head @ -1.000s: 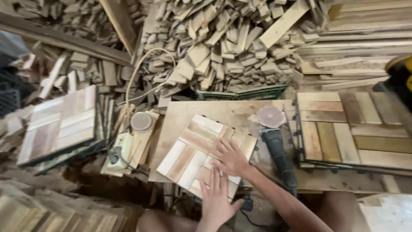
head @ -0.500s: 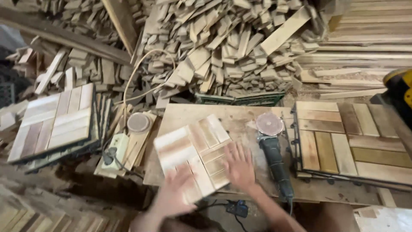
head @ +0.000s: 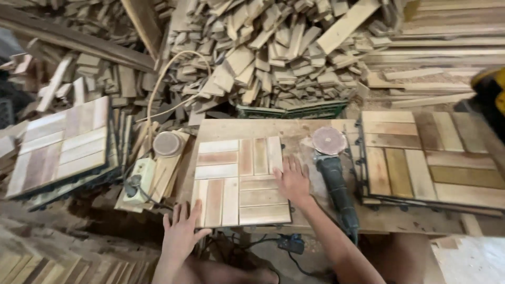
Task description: Sanding wooden tiles using an orbital sander and replacing the sanding disc in a workshop environment.
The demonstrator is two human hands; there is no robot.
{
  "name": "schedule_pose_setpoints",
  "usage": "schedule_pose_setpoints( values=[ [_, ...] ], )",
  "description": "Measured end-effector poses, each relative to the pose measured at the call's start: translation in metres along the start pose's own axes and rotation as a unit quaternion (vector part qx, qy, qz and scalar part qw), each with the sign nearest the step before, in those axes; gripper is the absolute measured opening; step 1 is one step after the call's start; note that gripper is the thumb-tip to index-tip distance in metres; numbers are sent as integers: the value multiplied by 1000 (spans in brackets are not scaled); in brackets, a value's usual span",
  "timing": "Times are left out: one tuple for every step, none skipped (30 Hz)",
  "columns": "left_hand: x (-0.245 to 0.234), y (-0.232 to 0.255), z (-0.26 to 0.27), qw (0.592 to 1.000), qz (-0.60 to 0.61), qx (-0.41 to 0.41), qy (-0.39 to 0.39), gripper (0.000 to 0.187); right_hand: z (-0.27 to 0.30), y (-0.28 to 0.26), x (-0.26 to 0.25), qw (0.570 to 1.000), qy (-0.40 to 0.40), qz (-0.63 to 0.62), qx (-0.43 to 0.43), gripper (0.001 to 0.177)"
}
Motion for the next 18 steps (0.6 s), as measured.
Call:
schedule_pose_setpoints(
  values=[
    [-5,9,-1,989,-100,8,106,105,-3,5,6,995,-53,-78,27,67],
    [-8,19,1,957,-195,14,214,119,-8,6,13,981,-103,-156,52,68],
    [-21,30,4,957,-195,19,215,119,1,10,14,981,-101,-153,56,68],
    [-21,29,-2,988,-114,-8,104,113,7,12,17,973,-111,-197,54,67],
    [-19,30,-4,999,-31,-36,-9,113,13,15,21,962,-121,-240,51,67],
    [-28,28,-6,999,-31,-33,-4,113,19,15,10,963,-116,-237,51,67],
    [-37,26,-8,999,-49,-23,-2,122,26,12,1,966,-117,-227,37,67],
    [-38,25,-4,998,-68,-12,-9,130,43,7,-7,967,-126,-219,27,67],
    [-36,13,-21,998,-68,-9,-13,130,51,5,-19,967,-129,-217,31,67],
    [-34,0,-30,999,-42,0,8,129,60,-2,-31,969,-131,-207,17,65],
    [-31,-14,-39,999,-17,9,29,128,69,-9,-43,971,-133,-198,4,64],
    [-40,-10,-34,1000,-12,1,27,128,74,-15,-52,970,-139,-200,-3,64],
    [-49,-11,-27,999,46,-16,21,125,79,-19,-60,964,-153,-215,7,64],
    [-60,-15,-20,993,106,-38,20,123,80,-26,-67,959,-165,-232,11,65],
    [-54,-19,-20,992,111,-51,23,123,83,-26,-65,957,-169,-235,-1,65],
    [-53,-20,-21,984,167,-26,53,121,85,-24,-64,963,-151,-223,-1,62],
    [-53,-21,-21,972,221,-1,86,119,86,-21,-64,968,-131,-213,-1,60],
    [-58,-19,-12,970,225,-11,90,119,86,-22,-58,967,-134,-214,-12,60]
  ],
)
Point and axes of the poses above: each hand's wrist, its own z-axis away from the middle knuckle, its own x-axis out of the palm, y = z × x, the point moved 8 cm from there along -z, towards the middle knuckle, and after that the axes turned 8 degrees about -y, right-handed, at the moved point
